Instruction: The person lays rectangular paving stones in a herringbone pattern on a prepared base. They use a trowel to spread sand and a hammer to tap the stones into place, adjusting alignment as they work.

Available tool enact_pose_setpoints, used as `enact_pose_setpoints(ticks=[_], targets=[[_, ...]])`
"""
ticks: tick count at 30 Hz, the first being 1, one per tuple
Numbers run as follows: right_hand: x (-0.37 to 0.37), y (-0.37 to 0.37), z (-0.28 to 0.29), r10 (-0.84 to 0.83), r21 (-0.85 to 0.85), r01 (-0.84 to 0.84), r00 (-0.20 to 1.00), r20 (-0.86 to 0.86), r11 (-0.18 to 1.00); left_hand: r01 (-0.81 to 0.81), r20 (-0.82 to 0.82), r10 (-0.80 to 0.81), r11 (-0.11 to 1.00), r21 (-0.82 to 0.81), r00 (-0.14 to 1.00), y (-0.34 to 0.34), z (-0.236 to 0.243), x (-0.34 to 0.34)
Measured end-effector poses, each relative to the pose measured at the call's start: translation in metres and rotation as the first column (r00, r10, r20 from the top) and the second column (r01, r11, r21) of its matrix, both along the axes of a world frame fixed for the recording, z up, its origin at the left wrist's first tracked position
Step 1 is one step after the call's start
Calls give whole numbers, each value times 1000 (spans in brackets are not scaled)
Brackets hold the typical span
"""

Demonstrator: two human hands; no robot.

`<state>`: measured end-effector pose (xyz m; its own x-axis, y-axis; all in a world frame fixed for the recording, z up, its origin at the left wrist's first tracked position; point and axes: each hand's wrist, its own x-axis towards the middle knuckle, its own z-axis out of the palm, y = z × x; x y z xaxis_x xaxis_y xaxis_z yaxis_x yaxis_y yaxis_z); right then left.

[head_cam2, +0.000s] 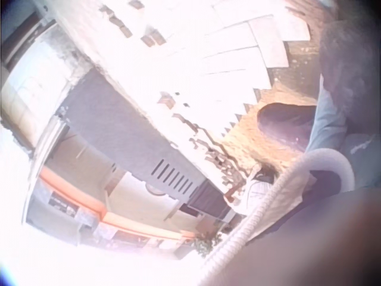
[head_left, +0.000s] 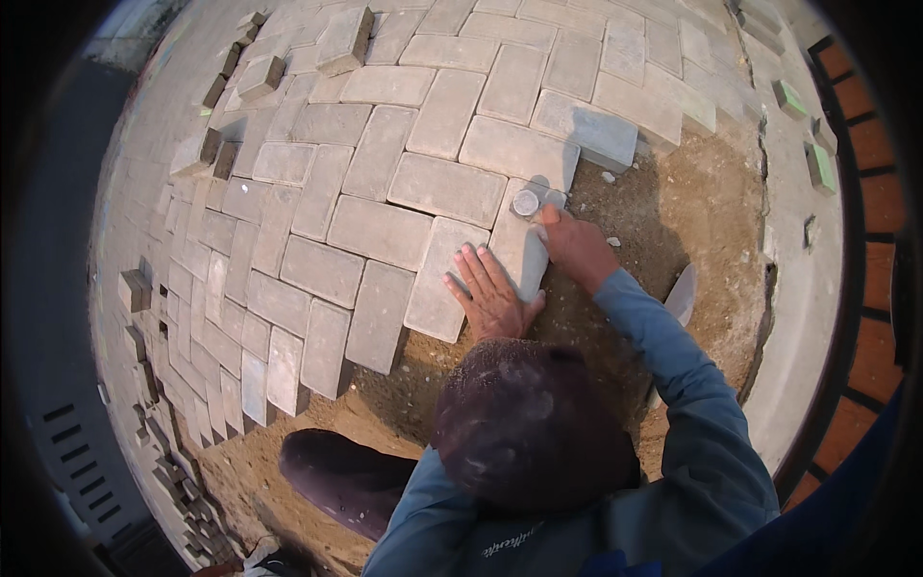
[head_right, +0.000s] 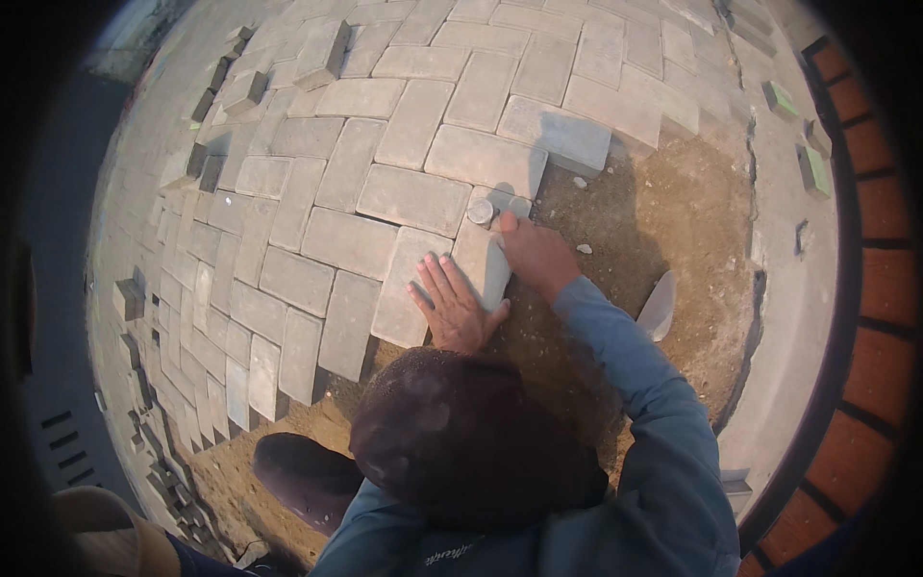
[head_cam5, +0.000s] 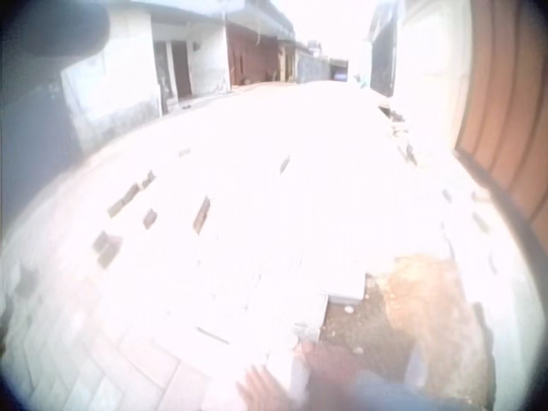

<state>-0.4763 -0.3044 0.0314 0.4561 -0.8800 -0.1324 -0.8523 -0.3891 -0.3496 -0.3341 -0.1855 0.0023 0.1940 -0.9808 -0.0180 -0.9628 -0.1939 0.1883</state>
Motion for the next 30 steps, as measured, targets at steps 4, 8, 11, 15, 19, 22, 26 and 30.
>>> enact_pose_setpoints(ticks=[4,8,11,15,19,22,26,30], targets=[[21,-46,18,37,-38,-32,985,167,999,-25,7,25,998,49,1000,6,-1,6],[32,-3,43,-33,-115,73,949,315,991,-49,-23,51,996,76,998,6,3,12],[20,2,-3,-14,-13,16,985,172,1000,-31,-13,32,995,92,999,1,6,3],[21,-8,12,31,99,-56,971,239,994,-46,22,44,995,87,999,3,3,5],[30,37,37,-25,12,22,935,354,1000,-71,28,70,997,33,997,5,-4,11],[17,37,2,-36,31,29,972,233,999,-79,6,79,995,61,997,0,1,0],[-7,20,-24,-292,235,208,860,419,950,-62,3,62,994,87,998,-4,5,-8],[-35,66,10,-933,933,16,37,359,360,-98,59,92,991,95,994,4,2,9]])
